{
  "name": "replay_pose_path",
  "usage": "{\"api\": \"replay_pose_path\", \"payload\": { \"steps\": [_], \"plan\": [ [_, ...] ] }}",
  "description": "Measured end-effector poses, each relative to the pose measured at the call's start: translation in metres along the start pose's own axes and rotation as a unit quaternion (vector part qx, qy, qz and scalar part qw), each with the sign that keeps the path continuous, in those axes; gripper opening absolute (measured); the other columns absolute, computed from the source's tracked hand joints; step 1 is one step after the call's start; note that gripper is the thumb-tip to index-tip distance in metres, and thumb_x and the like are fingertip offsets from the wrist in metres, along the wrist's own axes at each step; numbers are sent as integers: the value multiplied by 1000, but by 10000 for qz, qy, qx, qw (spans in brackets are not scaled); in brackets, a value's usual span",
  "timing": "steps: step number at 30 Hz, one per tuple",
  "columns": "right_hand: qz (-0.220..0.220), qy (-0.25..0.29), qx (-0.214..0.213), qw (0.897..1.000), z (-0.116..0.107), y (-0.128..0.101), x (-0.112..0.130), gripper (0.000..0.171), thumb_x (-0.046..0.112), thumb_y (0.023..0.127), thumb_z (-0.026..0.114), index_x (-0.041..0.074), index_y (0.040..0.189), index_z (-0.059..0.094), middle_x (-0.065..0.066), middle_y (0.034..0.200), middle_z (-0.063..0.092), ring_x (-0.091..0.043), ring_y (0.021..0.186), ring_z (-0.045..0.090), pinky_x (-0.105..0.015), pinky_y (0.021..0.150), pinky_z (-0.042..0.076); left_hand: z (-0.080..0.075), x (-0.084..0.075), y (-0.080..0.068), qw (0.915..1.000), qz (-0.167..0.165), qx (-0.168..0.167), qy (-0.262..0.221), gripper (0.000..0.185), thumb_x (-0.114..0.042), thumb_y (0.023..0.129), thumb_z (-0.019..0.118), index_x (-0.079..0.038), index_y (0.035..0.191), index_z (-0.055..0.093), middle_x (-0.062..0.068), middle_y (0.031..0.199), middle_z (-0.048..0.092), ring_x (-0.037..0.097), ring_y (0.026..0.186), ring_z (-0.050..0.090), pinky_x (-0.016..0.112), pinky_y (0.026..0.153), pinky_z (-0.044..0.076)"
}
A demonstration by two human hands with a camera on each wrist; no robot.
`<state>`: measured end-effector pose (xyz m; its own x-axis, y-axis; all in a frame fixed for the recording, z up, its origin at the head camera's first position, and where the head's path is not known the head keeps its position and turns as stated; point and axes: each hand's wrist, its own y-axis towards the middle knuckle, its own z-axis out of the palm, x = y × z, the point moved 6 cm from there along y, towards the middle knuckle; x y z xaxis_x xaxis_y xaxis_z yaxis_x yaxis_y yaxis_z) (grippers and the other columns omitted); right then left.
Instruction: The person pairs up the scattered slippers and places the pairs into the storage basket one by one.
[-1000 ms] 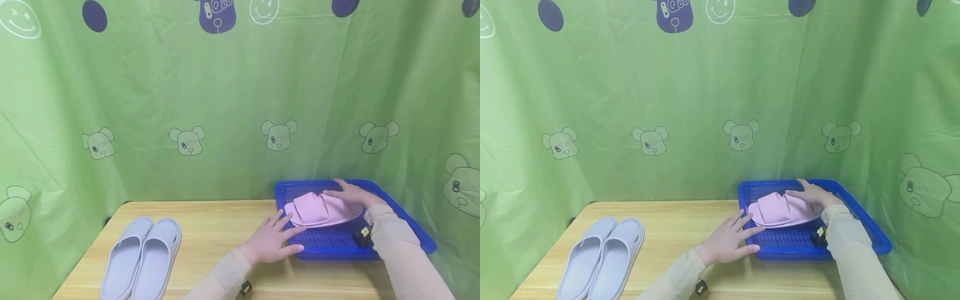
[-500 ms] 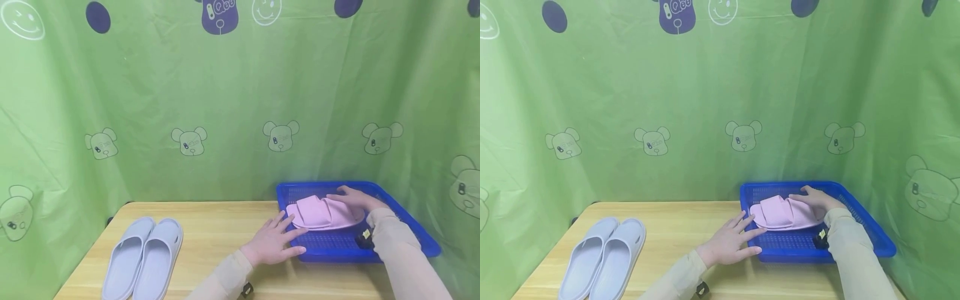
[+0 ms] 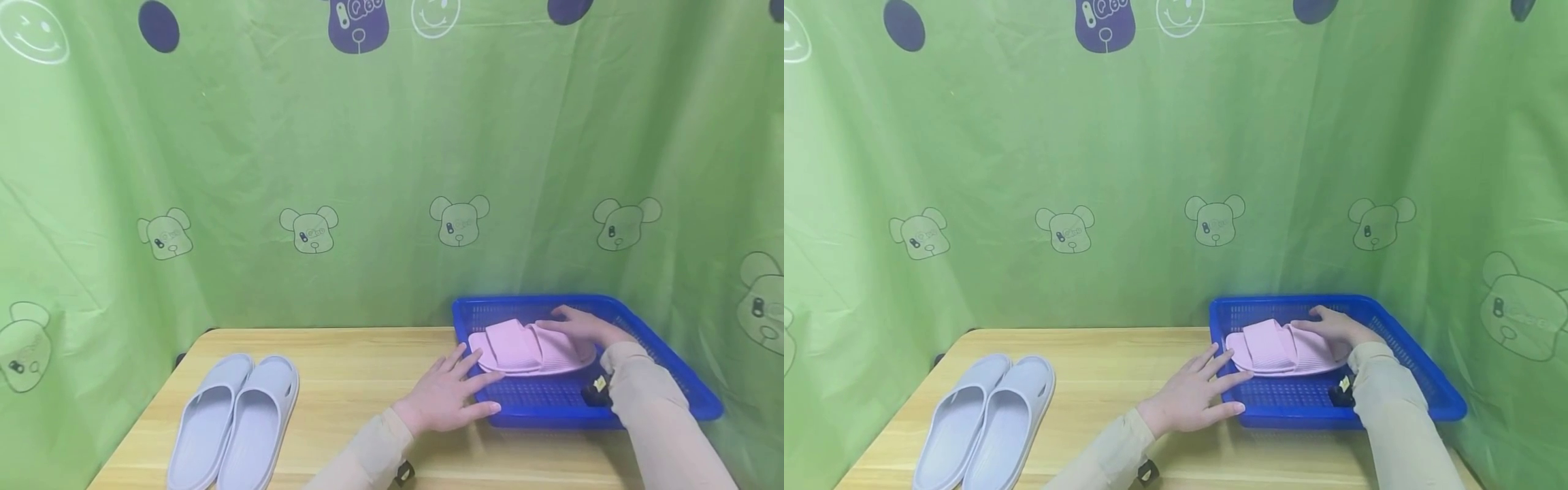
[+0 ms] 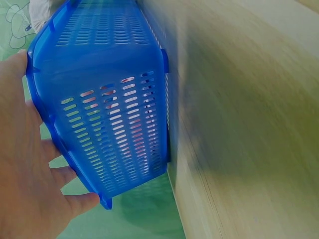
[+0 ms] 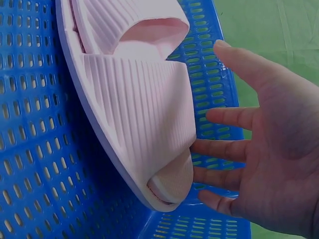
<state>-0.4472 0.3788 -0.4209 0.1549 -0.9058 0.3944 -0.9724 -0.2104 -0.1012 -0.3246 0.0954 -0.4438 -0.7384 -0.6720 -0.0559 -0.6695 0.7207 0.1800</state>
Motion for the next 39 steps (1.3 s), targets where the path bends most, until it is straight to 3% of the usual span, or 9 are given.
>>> {"api": "replay_pose_path", "payload": {
  "steps": [8,18,25,35,39],
  "plan": [
    [-82,181,-48,9998,6,5,-9,84,57,94,50,-17,134,39,-46,134,41,-62,121,42,-68,99,39,0,0,0,10000,-14,2,-52,56,-69,97,20,-51,150,18,1,165,14,29,153,7,52,119,27],
    [-59,356,383,9986,14,2,-13,82,52,97,48,-18,137,33,-47,137,35,-62,126,37,-69,102,36,1,-1,-1,9999,-38,61,-95,56,-69,97,19,-52,150,16,0,165,12,29,153,6,52,119,26],
    [-154,433,389,9982,16,2,-11,82,51,96,50,-19,137,34,-46,137,36,-61,126,37,-68,103,37,0,0,-1,10000,-19,7,-98,58,-69,97,20,-49,151,20,1,165,14,30,153,8,52,119,26],
    [-245,-206,-531,9981,1,1,-3,76,52,93,55,-13,132,46,-41,129,51,-58,116,49,-66,94,44,-1,-1,-1,9997,-22,2,-228,58,-68,97,20,-47,151,22,1,165,13,30,153,6,53,119,26],
    [-171,-424,-840,9954,-5,4,-7,80,59,92,54,-9,132,49,-38,127,54,-57,114,51,-69,89,44,-1,0,-2,9997,-23,-43,-231,58,-68,97,21,-47,151,23,1,165,13,30,153,7,53,119,27]
  ]
}}
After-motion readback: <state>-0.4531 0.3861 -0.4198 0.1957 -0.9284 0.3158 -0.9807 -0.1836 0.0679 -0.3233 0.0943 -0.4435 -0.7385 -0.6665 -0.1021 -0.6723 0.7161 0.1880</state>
